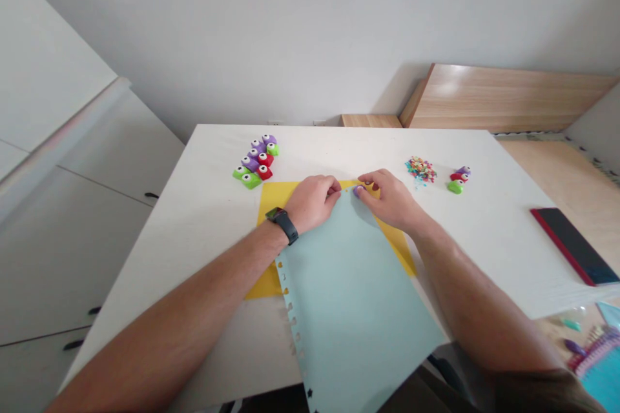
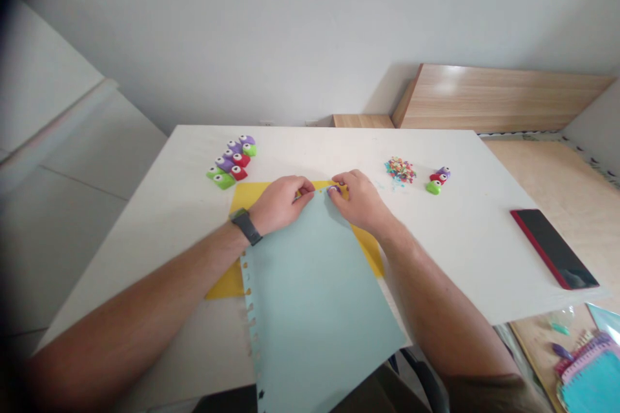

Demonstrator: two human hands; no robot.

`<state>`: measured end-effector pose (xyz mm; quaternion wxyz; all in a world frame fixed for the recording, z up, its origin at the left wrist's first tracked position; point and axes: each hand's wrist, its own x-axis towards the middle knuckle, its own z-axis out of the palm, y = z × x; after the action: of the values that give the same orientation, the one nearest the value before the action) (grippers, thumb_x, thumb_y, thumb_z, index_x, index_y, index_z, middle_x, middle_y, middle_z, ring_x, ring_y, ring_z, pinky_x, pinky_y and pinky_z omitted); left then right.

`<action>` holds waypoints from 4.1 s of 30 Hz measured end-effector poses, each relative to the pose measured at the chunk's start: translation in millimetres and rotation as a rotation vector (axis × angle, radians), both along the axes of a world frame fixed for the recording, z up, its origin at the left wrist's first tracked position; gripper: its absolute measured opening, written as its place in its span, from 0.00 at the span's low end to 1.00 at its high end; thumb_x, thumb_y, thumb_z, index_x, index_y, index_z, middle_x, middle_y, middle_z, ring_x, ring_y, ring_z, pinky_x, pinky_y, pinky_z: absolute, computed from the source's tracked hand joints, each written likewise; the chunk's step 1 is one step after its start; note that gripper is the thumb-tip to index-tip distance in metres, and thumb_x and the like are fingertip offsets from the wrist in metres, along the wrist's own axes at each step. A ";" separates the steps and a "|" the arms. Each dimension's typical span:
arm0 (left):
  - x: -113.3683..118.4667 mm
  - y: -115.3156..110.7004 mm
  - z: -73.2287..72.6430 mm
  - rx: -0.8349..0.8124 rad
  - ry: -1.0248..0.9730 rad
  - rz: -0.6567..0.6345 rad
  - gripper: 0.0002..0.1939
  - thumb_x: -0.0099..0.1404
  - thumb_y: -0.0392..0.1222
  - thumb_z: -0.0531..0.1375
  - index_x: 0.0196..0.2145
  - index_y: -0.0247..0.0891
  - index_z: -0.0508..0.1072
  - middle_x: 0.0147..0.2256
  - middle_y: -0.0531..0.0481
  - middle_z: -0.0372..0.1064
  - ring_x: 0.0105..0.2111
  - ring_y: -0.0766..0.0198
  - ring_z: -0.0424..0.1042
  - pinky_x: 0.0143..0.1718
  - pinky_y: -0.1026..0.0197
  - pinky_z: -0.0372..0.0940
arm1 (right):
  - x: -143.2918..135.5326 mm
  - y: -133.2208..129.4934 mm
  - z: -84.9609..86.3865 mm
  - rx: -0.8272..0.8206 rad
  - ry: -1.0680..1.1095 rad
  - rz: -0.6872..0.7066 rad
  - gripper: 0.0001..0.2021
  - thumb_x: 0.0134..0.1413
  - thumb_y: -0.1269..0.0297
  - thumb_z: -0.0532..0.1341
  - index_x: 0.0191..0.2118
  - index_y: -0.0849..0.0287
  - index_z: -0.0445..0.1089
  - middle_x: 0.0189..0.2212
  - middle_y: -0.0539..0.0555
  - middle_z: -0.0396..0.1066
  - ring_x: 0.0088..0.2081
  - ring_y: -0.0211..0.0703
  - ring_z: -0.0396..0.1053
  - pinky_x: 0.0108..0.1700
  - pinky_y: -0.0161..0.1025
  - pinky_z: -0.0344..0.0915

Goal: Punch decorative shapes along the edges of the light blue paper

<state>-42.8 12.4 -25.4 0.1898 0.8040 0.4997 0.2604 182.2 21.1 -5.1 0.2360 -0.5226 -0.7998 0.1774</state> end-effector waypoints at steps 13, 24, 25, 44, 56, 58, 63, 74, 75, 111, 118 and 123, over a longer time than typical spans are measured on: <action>1.5 -0.3 -0.1 -0.004 0.004 0.010 0.06 0.70 0.39 0.60 0.40 0.39 0.77 0.39 0.46 0.79 0.41 0.55 0.76 0.45 0.54 0.69 | 0.8 -2.2 5.6 0.057 -0.016 0.001 0.06 0.60 0.62 0.65 0.38 0.56 0.78 0.36 0.54 0.76 0.37 0.43 0.71 0.41 0.40 0.63; 2.1 -0.4 0.0 -0.008 0.039 0.021 0.06 0.70 0.40 0.59 0.40 0.39 0.77 0.38 0.46 0.78 0.41 0.55 0.76 0.45 0.53 0.68 | 21.1 10.0 9.3 -0.047 0.099 -0.145 0.13 0.53 0.66 0.63 0.44 0.58 0.78 0.35 0.53 0.79 0.33 0.42 0.72 0.40 0.40 0.67; 2.1 -0.5 0.4 -0.009 0.038 0.020 0.06 0.69 0.40 0.60 0.40 0.39 0.77 0.38 0.46 0.78 0.41 0.55 0.76 0.44 0.53 0.68 | 28.7 14.5 8.5 -0.034 0.099 -0.174 0.14 0.53 0.67 0.62 0.45 0.58 0.78 0.35 0.54 0.79 0.34 0.42 0.73 0.41 0.41 0.68; 0.9 0.9 -0.4 -0.007 0.032 0.008 0.05 0.69 0.39 0.60 0.39 0.39 0.76 0.37 0.47 0.78 0.40 0.55 0.75 0.42 0.53 0.67 | 94.8 40.6 9.8 0.004 -0.152 -0.600 0.11 0.54 0.64 0.64 0.42 0.56 0.81 0.35 0.56 0.82 0.39 0.50 0.77 0.45 0.45 0.68; 0.9 1.0 -2.1 0.002 0.031 0.000 0.05 0.69 0.39 0.60 0.40 0.39 0.76 0.38 0.47 0.77 0.40 0.55 0.75 0.44 0.53 0.68 | 103.0 44.5 7.7 0.002 -0.129 -0.634 0.12 0.52 0.63 0.65 0.43 0.55 0.81 0.34 0.56 0.82 0.37 0.50 0.76 0.43 0.45 0.68; 1.0 0.7 -2.3 0.005 0.035 0.002 0.05 0.69 0.39 0.60 0.40 0.39 0.76 0.38 0.47 0.77 0.40 0.55 0.75 0.43 0.53 0.68 | 101.8 44.0 7.9 -0.013 -0.102 -0.651 0.13 0.50 0.62 0.67 0.42 0.55 0.81 0.34 0.56 0.81 0.36 0.49 0.76 0.42 0.45 0.68; 1.4 1.0 -1.6 0.005 0.040 0.011 0.05 0.69 0.39 0.61 0.40 0.39 0.76 0.38 0.47 0.77 0.40 0.55 0.75 0.43 0.53 0.67 | 99.7 42.3 9.6 -0.008 -0.086 -0.648 0.12 0.51 0.61 0.66 0.41 0.56 0.80 0.35 0.56 0.82 0.36 0.49 0.76 0.42 0.44 0.67; 1.2 1.2 -2.2 0.008 0.037 0.004 0.05 0.69 0.39 0.60 0.40 0.39 0.76 0.38 0.48 0.78 0.40 0.55 0.75 0.43 0.52 0.68 | 99.9 42.4 8.0 -0.018 -0.089 -0.655 0.12 0.50 0.59 0.67 0.41 0.54 0.80 0.34 0.55 0.81 0.35 0.50 0.76 0.40 0.45 0.67; 1.2 1.3 -2.1 0.011 0.036 0.003 0.05 0.69 0.39 0.60 0.40 0.39 0.76 0.38 0.48 0.78 0.40 0.55 0.75 0.43 0.52 0.68 | 100.7 42.7 7.5 -0.013 -0.084 -0.651 0.12 0.50 0.59 0.67 0.41 0.55 0.80 0.34 0.56 0.81 0.35 0.50 0.76 0.40 0.45 0.67; 3.1 -1.1 -0.1 0.013 0.075 0.024 0.07 0.69 0.40 0.60 0.41 0.39 0.77 0.39 0.46 0.78 0.42 0.54 0.76 0.46 0.52 0.69 | -0.3 3.8 9.1 0.138 -0.100 0.158 0.04 0.62 0.66 0.62 0.37 0.57 0.74 0.34 0.56 0.74 0.38 0.47 0.71 0.43 0.42 0.64; 2.7 -0.4 -0.4 0.018 0.072 0.013 0.06 0.69 0.40 0.60 0.41 0.39 0.77 0.39 0.46 0.78 0.41 0.53 0.76 0.45 0.52 0.69 | 1.0 5.1 -0.2 0.161 -0.053 0.141 0.02 0.61 0.65 0.62 0.38 0.56 0.70 0.35 0.55 0.73 0.39 0.47 0.70 0.44 0.43 0.65; 2.6 0.0 -0.7 0.009 0.068 0.014 0.06 0.69 0.40 0.60 0.41 0.39 0.77 0.39 0.46 0.78 0.42 0.54 0.76 0.46 0.52 0.69 | 7.9 4.0 -1.8 0.143 -0.071 0.172 0.06 0.64 0.63 0.61 0.44 0.56 0.73 0.39 0.57 0.75 0.43 0.49 0.71 0.49 0.45 0.66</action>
<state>-40.2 12.4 -26.1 0.1671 0.8097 0.5104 0.2366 190.1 25.0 -6.8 0.2282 -0.4401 -0.8600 0.1210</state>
